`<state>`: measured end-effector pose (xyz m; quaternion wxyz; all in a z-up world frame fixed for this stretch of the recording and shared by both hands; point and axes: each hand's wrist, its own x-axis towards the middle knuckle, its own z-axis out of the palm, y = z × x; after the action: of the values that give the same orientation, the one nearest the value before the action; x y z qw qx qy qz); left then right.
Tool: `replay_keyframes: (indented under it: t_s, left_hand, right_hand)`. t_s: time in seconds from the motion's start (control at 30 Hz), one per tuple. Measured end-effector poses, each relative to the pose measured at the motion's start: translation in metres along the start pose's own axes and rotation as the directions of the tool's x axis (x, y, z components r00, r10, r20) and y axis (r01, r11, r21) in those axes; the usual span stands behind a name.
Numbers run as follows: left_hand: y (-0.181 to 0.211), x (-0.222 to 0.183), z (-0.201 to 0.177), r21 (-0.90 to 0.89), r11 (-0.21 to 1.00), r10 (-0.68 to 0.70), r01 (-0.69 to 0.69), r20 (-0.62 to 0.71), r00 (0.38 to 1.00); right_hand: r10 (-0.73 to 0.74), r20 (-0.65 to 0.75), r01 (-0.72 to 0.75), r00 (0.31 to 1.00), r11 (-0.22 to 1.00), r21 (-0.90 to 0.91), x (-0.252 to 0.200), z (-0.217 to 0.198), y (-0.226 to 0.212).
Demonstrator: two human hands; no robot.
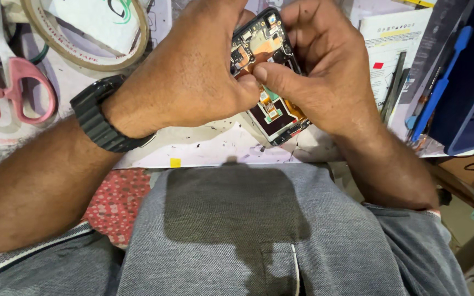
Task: The person is repairing a disassembled smartphone by hand, carefully manipulating internal components and ribbon cables. They use a green utility knife to cut adhesive tape and a tube of glue to secure parts inside the device.
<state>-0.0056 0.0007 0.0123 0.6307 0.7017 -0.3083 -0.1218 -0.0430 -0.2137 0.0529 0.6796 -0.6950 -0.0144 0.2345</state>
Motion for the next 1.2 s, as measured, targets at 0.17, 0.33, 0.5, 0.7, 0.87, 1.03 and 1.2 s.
replay_keyframes:
  t_s: [0.17, 0.33, 0.5, 0.7, 0.87, 1.03, 1.2]
  left_hand:
    - [0.001, 0.005, 0.0, -0.137, 0.977, -0.159, 0.163, 0.041, 0.986]
    - [0.009, 0.015, -0.007, -0.186, 0.933, -0.295, 0.31, 0.103, 0.95]
    - [0.01, 0.018, -0.005, -0.498, 0.712, -0.459, 0.495, 0.203, 0.865]
    - [-0.002, 0.008, 0.005, -0.196, 0.942, -0.272, 0.274, 0.037, 0.962]
    - [-0.006, 0.004, 0.006, -0.117, 0.963, -0.244, 0.245, 0.02, 0.97]
    - [-0.004, 0.004, 0.006, -0.123, 0.96, -0.249, 0.25, 0.025, 0.968]
    - [-0.003, 0.007, 0.006, -0.117, 0.964, -0.24, 0.241, 0.021, 0.971]
  right_hand:
    - [-0.011, -0.049, 0.008, 0.999, 0.998, -0.057, -0.002, 0.003, -0.001]
    - [-0.052, -0.096, 0.049, 0.994, 0.998, -0.027, -0.008, 0.002, 0.005]
    - [-0.102, -0.129, 0.105, 0.986, 0.994, 0.017, -0.01, -0.001, 0.012]
    - [-0.096, -0.185, 0.105, 0.978, 0.994, 0.043, -0.011, 0.0, 0.014]
    - [-0.042, -0.217, 0.048, 0.975, 0.999, 0.022, -0.007, 0.004, 0.007]
    - [0.045, -0.222, -0.049, 0.974, 0.999, -0.012, -0.002, 0.0, 0.002]
    - [-0.035, -0.177, 0.027, 0.984, 0.998, -0.049, -0.002, -0.002, 0.003]
